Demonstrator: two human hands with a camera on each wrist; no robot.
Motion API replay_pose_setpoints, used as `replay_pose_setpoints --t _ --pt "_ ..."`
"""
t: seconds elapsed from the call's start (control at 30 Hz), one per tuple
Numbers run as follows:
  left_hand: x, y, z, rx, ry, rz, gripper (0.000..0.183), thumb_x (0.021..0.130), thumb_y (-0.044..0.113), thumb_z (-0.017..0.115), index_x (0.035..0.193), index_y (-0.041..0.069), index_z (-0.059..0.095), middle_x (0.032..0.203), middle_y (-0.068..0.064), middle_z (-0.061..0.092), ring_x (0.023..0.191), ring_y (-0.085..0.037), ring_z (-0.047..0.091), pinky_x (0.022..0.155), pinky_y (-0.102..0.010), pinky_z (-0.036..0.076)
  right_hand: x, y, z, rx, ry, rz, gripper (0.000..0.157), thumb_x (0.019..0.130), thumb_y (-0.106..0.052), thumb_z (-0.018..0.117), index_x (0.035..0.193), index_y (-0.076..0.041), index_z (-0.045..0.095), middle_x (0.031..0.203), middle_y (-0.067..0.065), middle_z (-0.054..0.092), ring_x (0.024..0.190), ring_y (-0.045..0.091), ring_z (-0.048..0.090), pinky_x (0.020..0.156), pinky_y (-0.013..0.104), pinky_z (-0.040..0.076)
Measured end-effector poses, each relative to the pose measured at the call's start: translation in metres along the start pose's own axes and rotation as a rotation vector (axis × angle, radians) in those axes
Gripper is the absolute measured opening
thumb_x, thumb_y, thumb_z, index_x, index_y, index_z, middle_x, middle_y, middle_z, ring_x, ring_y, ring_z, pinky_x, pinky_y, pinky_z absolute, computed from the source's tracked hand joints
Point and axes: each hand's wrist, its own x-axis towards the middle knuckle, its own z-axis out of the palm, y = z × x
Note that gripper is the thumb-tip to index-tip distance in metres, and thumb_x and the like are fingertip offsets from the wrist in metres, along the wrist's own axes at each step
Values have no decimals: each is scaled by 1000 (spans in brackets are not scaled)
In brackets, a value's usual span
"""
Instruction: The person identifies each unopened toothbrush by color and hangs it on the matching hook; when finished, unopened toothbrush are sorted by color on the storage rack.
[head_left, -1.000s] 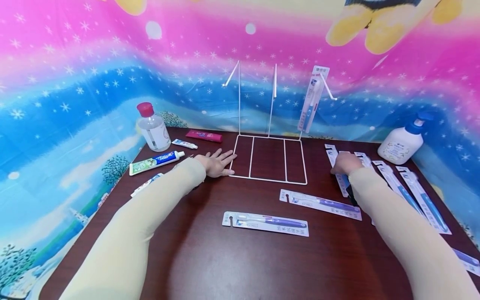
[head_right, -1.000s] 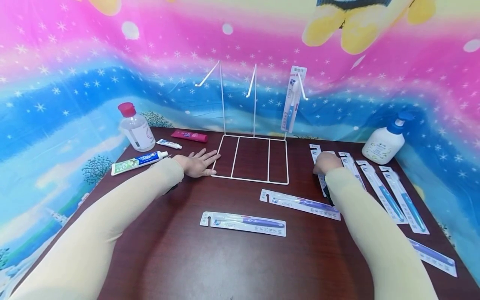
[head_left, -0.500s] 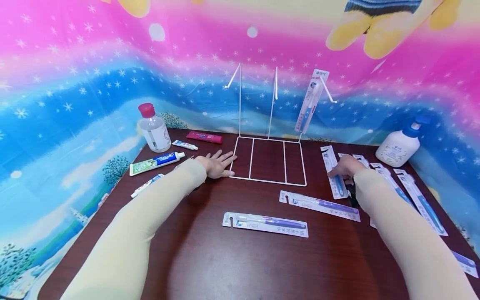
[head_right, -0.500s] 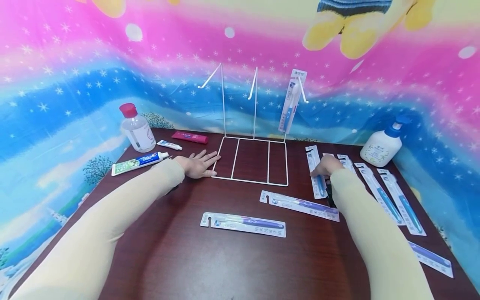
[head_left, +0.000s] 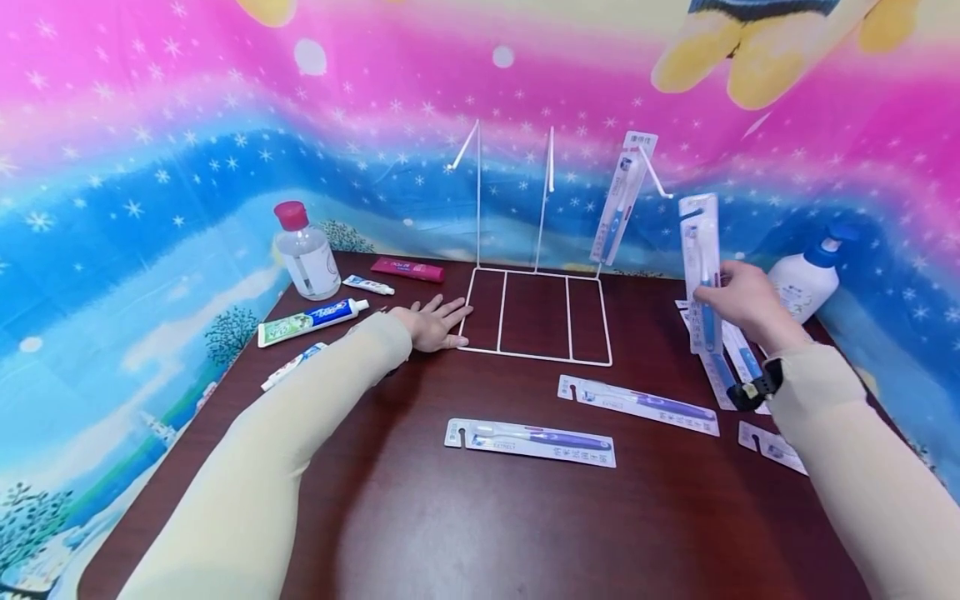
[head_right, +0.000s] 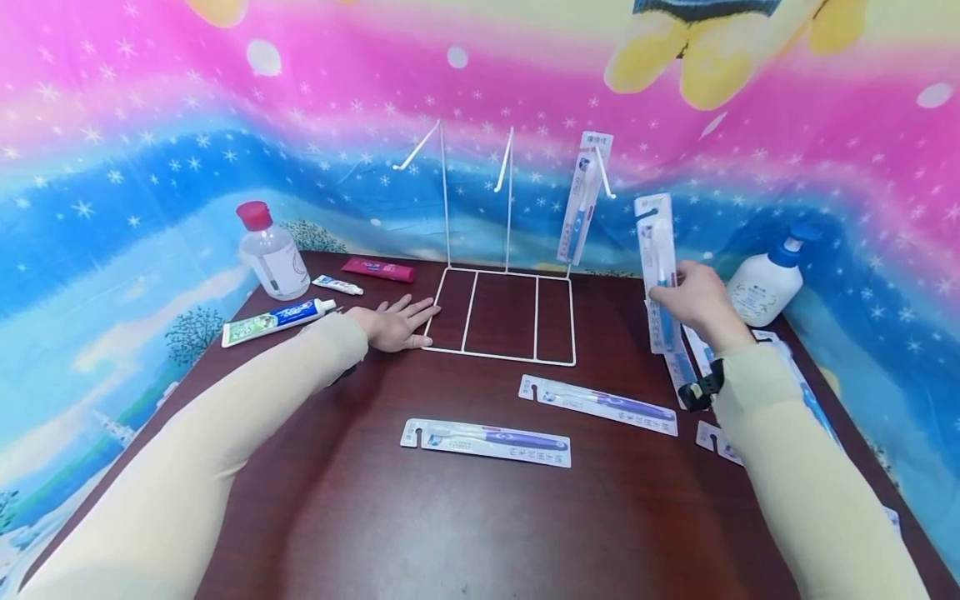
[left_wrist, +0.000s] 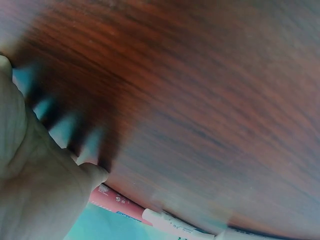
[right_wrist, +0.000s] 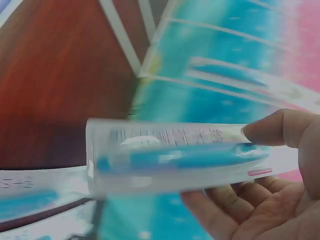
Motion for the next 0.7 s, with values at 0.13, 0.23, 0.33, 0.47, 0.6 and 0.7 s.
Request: replay_pose_setpoints --t 0.13,0.23,0.33,0.47,0.6,0.7 --pt "0 0 -1 8 0 2 75 91 62 26 148 25 -5 154 0 -9 138 -33 -6 105 -57 10 -24 -17 -13 58 63 -58 71 90 -43 54 140 2 30 125 32 45 102 48 52 80 59 43" --pt "0 1 -2 21 4 9 74 92 60 26 149 23 -3 154 -2 -7 137 -35 -4 104 -57 12 -42 -29 -16 82 110 -113 74 87 -46 56 141 -3 31 126 28 48 103 47 53 79 58 43" --pt "-1 1 -3 28 18 12 73 93 59 27 149 22 -1 154 -3 -6 137 -36 -2 104 -57 13 -57 -42 -13 85 160 -185 70 86 -45 59 139 -6 35 124 25 52 102 44 55 79 56 44" --pt "-1 1 -3 22 29 14 72 93 59 27 149 23 0 154 -2 -6 137 -35 -2 104 -58 12 -70 -60 -3 79 188 -267 63 85 -42 61 136 -9 41 118 22 57 100 41 58 78 56 44" --pt "-2 2 -3 13 31 18 72 93 59 27 149 22 0 154 -3 -5 137 -36 -2 103 -59 13 -73 -71 8 73 164 -302 60 85 -42 62 133 -10 45 115 20 59 100 38 59 80 58 44" --pt "-2 4 -2 11 30 21 72 93 59 27 149 22 0 154 -3 -5 137 -36 -2 103 -59 13 -71 -74 13 73 141 -300 59 85 -41 62 132 -10 46 116 19 59 101 37 59 80 57 43"
